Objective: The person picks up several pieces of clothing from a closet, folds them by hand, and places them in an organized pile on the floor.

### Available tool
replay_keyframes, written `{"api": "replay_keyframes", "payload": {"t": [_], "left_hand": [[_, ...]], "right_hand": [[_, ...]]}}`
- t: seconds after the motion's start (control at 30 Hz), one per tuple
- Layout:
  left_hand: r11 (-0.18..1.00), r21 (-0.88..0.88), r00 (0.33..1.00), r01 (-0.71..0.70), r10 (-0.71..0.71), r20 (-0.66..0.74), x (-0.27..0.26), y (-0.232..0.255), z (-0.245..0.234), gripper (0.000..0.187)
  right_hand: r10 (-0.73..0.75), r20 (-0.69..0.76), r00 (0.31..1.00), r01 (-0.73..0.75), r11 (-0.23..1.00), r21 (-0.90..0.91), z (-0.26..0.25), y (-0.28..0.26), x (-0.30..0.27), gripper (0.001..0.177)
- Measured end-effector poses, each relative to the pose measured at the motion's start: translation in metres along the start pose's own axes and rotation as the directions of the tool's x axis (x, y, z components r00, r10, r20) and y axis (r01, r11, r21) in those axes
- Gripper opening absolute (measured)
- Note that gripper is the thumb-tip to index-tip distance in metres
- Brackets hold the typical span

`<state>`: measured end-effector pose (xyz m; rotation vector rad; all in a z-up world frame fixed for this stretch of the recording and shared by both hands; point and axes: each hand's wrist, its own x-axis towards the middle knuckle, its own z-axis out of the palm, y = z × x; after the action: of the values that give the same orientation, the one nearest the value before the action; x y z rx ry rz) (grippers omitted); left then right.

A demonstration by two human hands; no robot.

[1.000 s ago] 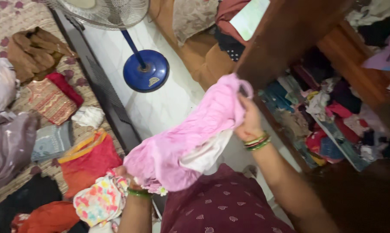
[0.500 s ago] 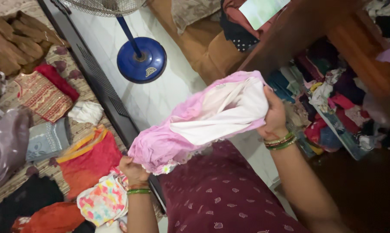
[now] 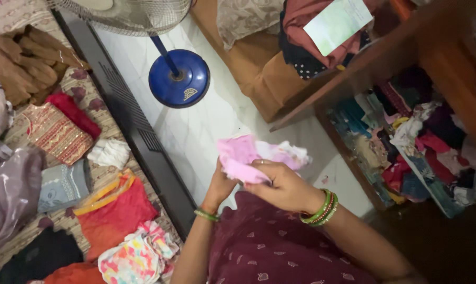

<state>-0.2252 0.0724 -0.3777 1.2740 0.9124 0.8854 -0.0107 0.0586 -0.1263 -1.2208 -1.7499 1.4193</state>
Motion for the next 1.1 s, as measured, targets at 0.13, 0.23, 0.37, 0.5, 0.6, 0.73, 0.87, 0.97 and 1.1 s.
{"api": "replay_keyframes", "payload": {"t": [0.13,0.23,0.37,0.5,0.6,0.73,0.87,0.97,1.1], "left_hand": [[0.970,0.227,0.989,-0.085,0.110,-0.101,0.057,0.015,0.006,0.043],[0.914,0.395,0.962,0.089,0.025,-0.274,0.080,0.041,-0.004,0.048],[0.676,0.631,0.917,0.380,-0.187,-0.352,0.093,0.089,-0.036,0.039],[0.497,0.785,0.895,0.370,0.034,-0.444,0.098,0.105,-0.073,0.033],[0.487,0.815,0.846,0.315,0.246,-0.474,0.112,0.100,-0.103,0.027],[0.804,0.507,0.788,0.311,0.081,-0.611,0.142,0.101,-0.129,0.043],[0.877,-0.206,0.768,0.435,-0.480,-0.424,0.179,0.118,-0.134,0.064],[0.920,-0.264,0.888,0.290,-0.361,-0.285,0.189,0.150,-0.118,0.054],[0.995,-0.065,0.968,0.075,-0.088,-0.237,0.211,0.194,-0.086,0.043]], "right_hand": [[-0.190,-0.093,0.977,0.190,0.982,-0.006,-0.037,-0.012,0.018,0.035],[-0.225,-0.294,0.929,0.191,0.971,-0.142,-0.072,-0.007,0.033,0.040],[-0.157,-0.548,0.822,-0.069,0.927,-0.368,-0.113,0.006,0.055,0.046],[-0.184,-0.624,0.760,-0.105,0.912,-0.396,-0.133,0.022,0.072,0.049],[-0.122,-0.621,0.774,-0.215,0.872,-0.439,-0.142,0.048,0.081,0.036],[0.309,-0.577,0.756,-0.169,0.944,0.284,-0.151,0.091,0.099,0.040],[0.322,-0.560,0.763,-0.030,0.884,0.467,-0.165,0.107,0.109,0.042],[0.271,-0.557,0.785,0.054,0.866,0.498,-0.172,0.098,0.115,0.044],[0.229,-0.488,0.842,0.138,0.783,0.607,-0.176,0.073,0.125,0.042]]}}
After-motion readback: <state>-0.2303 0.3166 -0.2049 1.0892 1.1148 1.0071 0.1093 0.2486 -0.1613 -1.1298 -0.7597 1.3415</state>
